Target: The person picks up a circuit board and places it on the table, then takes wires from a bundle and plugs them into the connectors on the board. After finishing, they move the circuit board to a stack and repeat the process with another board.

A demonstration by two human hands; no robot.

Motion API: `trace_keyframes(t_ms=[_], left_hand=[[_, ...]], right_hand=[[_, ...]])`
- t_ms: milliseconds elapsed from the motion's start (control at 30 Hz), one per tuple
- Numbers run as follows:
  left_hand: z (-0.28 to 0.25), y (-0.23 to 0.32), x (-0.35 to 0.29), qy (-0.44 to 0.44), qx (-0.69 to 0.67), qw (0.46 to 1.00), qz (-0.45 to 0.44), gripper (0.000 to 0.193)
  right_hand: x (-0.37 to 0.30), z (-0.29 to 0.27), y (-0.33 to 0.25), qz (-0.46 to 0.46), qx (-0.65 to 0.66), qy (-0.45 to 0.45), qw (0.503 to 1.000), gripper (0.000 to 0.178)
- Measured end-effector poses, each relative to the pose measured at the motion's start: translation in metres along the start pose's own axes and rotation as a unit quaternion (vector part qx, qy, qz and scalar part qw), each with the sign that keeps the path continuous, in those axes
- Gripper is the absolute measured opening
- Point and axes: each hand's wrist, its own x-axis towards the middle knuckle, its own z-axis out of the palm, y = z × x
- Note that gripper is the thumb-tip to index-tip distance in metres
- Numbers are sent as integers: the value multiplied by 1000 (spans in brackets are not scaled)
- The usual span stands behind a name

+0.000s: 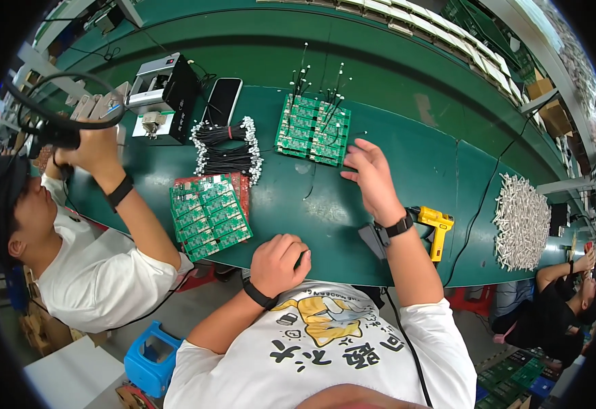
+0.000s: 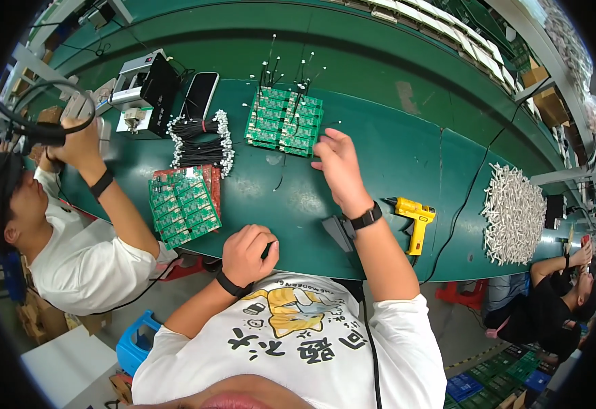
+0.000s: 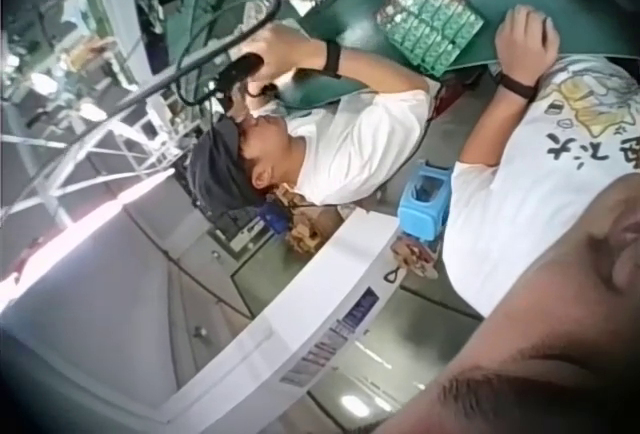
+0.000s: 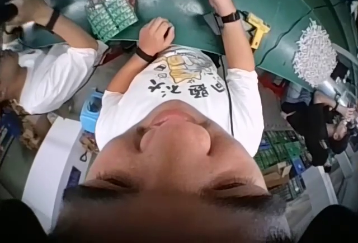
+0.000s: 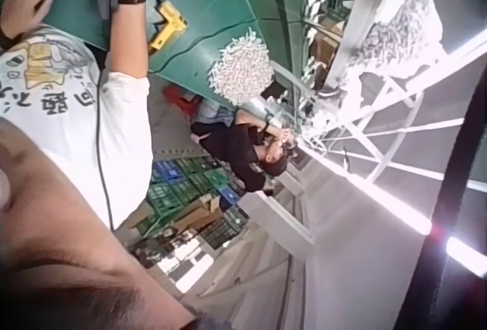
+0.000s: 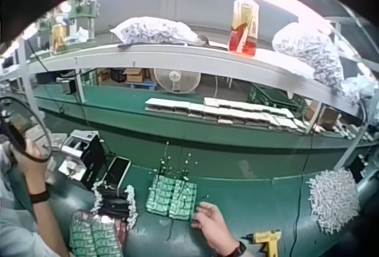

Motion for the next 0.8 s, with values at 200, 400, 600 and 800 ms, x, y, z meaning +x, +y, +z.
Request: trace_keyframes(t_ms=[200, 400, 600, 800], left_hand=[[2, 0, -1, -13, 35, 999, -12, 10], [4, 4, 2, -5, 38, 999, -19, 9], [3, 3, -1, 1, 38, 999, -18, 9], [2, 1, 0, 10, 17, 1000, -24, 10]], right_hand=[[19, 20, -30, 109, -100, -40, 988, 94], [29, 22, -22, 125, -73, -44, 989, 102], [16, 28, -34, 168, -17, -27, 985, 86], [43, 13, -28, 230, 16, -81, 970, 44]])
